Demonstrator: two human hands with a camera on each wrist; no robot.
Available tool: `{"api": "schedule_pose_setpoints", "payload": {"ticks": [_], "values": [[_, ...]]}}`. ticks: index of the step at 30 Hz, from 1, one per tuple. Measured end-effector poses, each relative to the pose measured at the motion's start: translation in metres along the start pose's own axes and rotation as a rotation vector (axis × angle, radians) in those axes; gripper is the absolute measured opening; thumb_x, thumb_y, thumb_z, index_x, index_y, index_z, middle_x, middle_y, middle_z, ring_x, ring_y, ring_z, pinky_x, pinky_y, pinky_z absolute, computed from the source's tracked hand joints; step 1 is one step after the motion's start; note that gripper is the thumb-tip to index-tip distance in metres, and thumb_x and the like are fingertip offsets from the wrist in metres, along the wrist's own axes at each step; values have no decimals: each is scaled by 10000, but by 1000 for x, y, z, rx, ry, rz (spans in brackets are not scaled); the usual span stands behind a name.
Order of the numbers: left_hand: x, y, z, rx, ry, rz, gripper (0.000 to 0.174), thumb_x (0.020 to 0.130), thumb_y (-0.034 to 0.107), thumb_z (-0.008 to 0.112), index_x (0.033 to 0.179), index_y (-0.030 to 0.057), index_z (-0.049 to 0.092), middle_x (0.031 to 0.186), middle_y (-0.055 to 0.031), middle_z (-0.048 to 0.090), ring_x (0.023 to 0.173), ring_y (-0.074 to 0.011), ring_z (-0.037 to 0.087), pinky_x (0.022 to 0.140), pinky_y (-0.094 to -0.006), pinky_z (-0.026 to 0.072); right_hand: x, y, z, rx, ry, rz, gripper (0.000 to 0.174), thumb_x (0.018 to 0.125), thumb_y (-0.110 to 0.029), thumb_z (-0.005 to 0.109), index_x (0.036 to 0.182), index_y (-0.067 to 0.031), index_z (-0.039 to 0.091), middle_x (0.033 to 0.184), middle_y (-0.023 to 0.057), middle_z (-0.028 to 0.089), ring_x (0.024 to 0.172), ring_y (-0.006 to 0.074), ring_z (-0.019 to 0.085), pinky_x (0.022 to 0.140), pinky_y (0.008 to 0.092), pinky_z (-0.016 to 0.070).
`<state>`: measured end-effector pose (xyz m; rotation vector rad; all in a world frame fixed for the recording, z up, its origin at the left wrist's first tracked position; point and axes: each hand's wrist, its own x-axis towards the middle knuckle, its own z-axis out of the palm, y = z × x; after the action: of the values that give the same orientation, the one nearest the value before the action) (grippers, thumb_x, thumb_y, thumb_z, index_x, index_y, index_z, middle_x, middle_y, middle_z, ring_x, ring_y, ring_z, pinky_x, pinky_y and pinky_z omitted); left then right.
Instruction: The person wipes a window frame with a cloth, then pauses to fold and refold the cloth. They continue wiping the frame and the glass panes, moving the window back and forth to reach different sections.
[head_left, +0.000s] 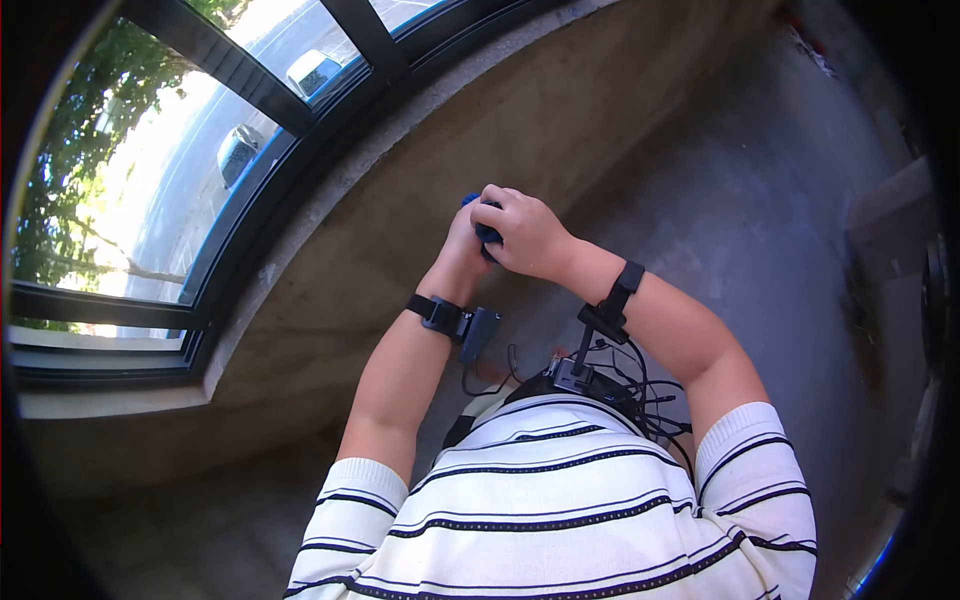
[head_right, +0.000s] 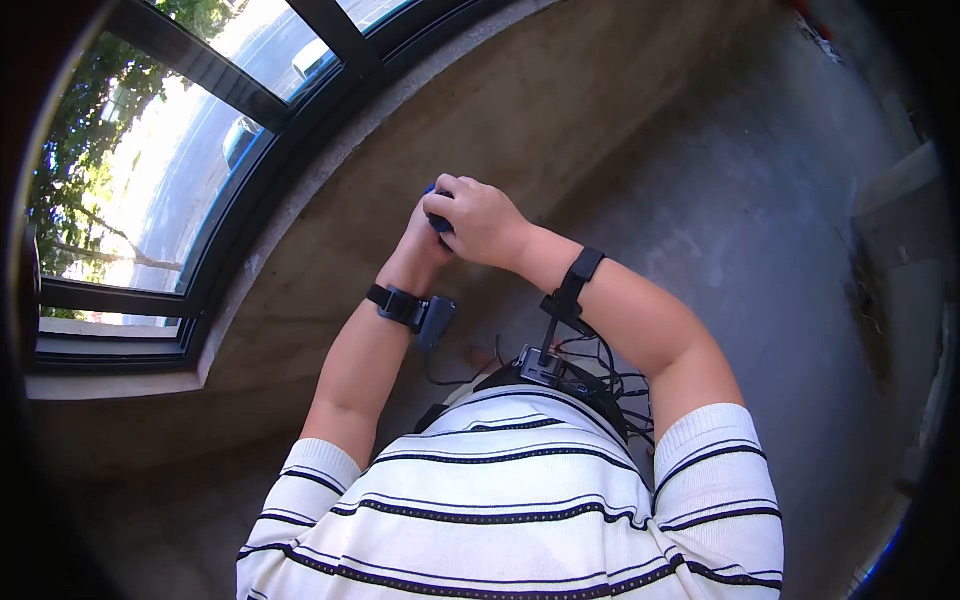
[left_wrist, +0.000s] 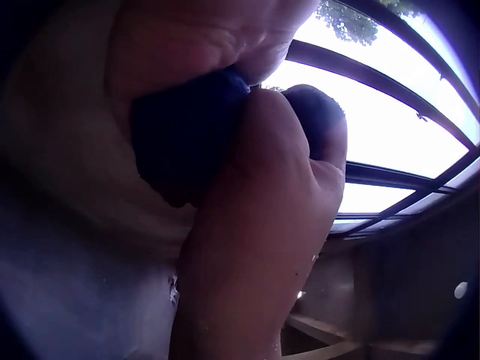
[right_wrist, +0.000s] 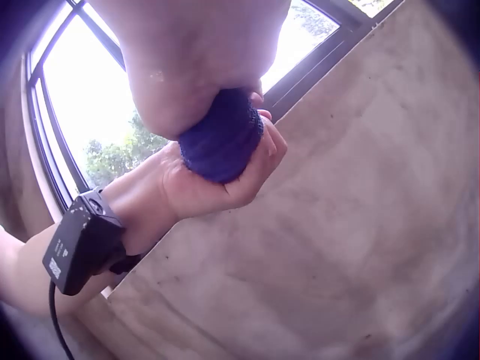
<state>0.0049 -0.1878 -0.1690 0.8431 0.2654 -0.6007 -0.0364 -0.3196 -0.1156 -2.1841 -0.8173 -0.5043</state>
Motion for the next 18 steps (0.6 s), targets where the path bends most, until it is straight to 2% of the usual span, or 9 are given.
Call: {"api": "schedule_pose_setpoints", "payload": {"ticks": [2, 4, 5, 7, 8, 12, 15, 16, 18], "values": [[-1, -1, -1, 33, -6, 4, 166, 907, 260, 523, 912, 108, 590, 873, -47, 633, 768, -175, 641, 644, -348, 540, -2, 9, -3, -21, -38, -35, 293, 689, -103, 689, 959, -97, 577, 949, 108, 547, 864, 338, 586, 727, 426, 514], [-10, -2, 7, 223, 183, 98, 215, 925, 292, 551, 982, 91, 602, 903, -51, 636, 808, -174, 642, 691, -321, 531, -6, 20, -10, 19, -197, 76, 349, 749, -172, 683, 1054, -72, 545, 1016, 134, 563, 924, 361, 590, 789, 417, 510], [-16, 1, 11, 225, 176, 108, 215, 925, 292, 551, 982, 91, 602, 903, -51, 636, 808, -174, 642, 691, -321, 531, -11, 26, -11, 12, -192, 67, 349, 749, -172, 683, 1054, -72, 545, 1016, 134, 563, 924, 361, 590, 789, 417, 510], [-29, 15, 22, 148, 32, 103, 314, 939, 351, 567, 1093, 80, 600, 981, -53, 629, 897, -165, 629, 768, -310, 514, -19, 38, -16, 289, -15, 498, 443, 820, -277, 673, 1146, -35, 496, 1086, 165, 569, 1008, 336, 596, 869, 385, 488], [-39, 19, 26, 168, 2, 119, 407, 958, 390, 542, 1222, 81, 572, 1046, -50, 611, 971, -153, 605, 834, -315, 497, -21, 44, -23, 466, -28, 620, 604, 836, -327, 696, 1287, -21, 436, 1182, 183, 560, 1104, 281, 573, 945, 357, 448], [-68, 28, 35, 295, 62, 140, 442, 964, 371, 537, 1306, 91, 534, 1111, -51, 602, 1019, -142, 591, 862, -318, 490, -35, 32, -50, 780, 56, 700, 814, 788, -295, 766, 1430, -27, 345, 1263, 163, 539, 1157, 234, 537, 1011, 334, 402], [-88, 34, 39, 532, 96, 77, 454, 971, 351, 529, 1340, 86, 514, 1153, -55, 603, 1048, -137, 586, 905, -299, 466, -45, 27, -61, 1000, 122, 766, 781, 782, -333, 783, 1381, 2, 411, 1230, 149, 560, 1146, 211, 541, 994, 310, 413], [-91, 34, 36, 497, -15, 121, 436, 964, 311, 538, 1332, 75, 520, 1161, -62, 604, 1062, -139, 581, 917, -295, 458, -47, 28, -65, 988, 130, 816, 687, 790, -382, 778, 1273, 23, 505, 1141, 128, 600, 1077, 183, 566, 942, 292, 441], [-99, 32, 36, 465, -129, 165, 420, 957, 270, 546, 1323, 65, 525, 1169, -68, 606, 1077, -141, 576, 929, -290, 451, -52, 30, -72, 943, 160, 866, 644, 796, -400, 769, 1220, 22, 529, 1090, 117, 611, 1033, 173, 573, 914, 290, 451]]}}
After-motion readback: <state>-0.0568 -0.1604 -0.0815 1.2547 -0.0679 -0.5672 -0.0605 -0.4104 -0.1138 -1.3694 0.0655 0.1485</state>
